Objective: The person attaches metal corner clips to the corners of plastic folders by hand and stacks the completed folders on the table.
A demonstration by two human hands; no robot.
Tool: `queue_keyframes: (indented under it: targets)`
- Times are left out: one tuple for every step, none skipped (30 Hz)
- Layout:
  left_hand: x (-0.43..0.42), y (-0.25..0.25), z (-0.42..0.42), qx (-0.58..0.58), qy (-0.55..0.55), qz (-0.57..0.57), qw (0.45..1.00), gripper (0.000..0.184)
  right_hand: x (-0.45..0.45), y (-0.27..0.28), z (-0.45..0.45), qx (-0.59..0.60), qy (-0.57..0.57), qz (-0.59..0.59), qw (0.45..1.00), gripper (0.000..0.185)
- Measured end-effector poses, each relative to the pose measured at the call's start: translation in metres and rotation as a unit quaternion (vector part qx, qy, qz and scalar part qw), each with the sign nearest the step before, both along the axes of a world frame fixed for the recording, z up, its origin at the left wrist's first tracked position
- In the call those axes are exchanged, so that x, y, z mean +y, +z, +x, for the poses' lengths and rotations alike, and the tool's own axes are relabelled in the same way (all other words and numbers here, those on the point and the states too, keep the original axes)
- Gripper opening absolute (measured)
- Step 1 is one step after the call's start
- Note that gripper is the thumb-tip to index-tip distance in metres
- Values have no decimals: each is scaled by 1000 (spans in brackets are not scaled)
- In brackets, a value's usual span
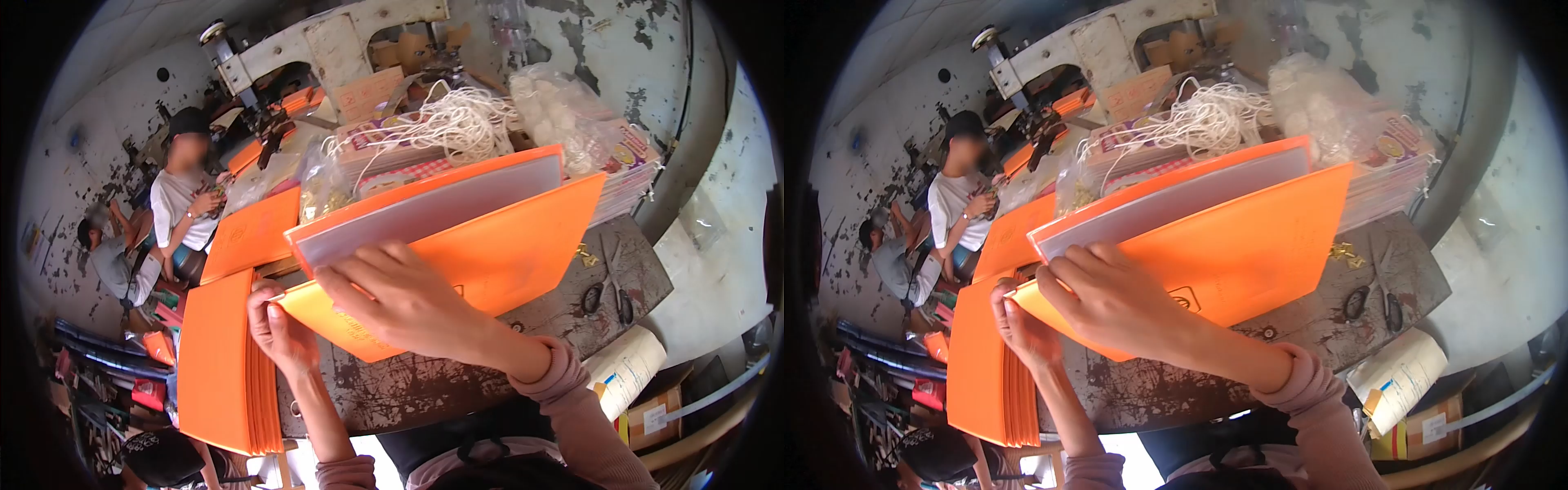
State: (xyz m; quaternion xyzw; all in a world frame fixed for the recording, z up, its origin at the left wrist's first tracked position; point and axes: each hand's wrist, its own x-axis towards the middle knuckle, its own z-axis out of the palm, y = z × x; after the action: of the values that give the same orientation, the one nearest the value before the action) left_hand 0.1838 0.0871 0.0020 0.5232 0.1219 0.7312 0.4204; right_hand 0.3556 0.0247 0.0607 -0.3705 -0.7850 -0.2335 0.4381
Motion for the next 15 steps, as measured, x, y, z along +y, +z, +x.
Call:
queue_keyframes:
  targets:
    - [3,0,-4,54,36,39,997,32,-1,1,0,4,-2,28,1000,31]
    - [2,2,-7,81,72,58,992,38,-4,2,3,8,-6,56,998,34]
    - [-2,11,-7,107,107,76,986,44,-12,4,10,4,-19,59,998,34]
    - [-7,24,-3,166,194,98,962,47,-23,6,20,5,-10,40,999,37]
    - [-16,40,-1,223,279,119,926,49,-35,7,31,7,-1,19,1000,39]
    - [-23,61,2,350,414,191,818,51,-48,7,46,42,7,15,999,31]
    - [-31,79,13,349,404,194,823,51,-59,3,65,81,-24,21,996,26]
    - [-42,95,29,476,450,247,714,51,-69,-3,85,117,-52,26,991,21]
    - [-48,104,46,587,484,292,580,52,-78,-8,102,187,-114,18,976,19]
    - [-48,108,63,585,483,290,584,52,-86,-14,119,254,-173,11,952,17]
    - [-46,111,80,602,434,309,595,49,-90,-22,144,277,-211,-9,937,17]
    - [-45,112,95,618,383,328,603,46,-94,-34,171,300,-249,-28,920,17]
    - [-45,111,107,615,384,329,606,46,-99,-52,196,320,-281,-72,902,15]
    - [-44,110,119,601,361,336,629,45,-103,-70,218,339,-313,-114,880,13]
    - [-44,110,130,587,337,342,651,44,-107,-88,237,338,-317,-110,879,13]
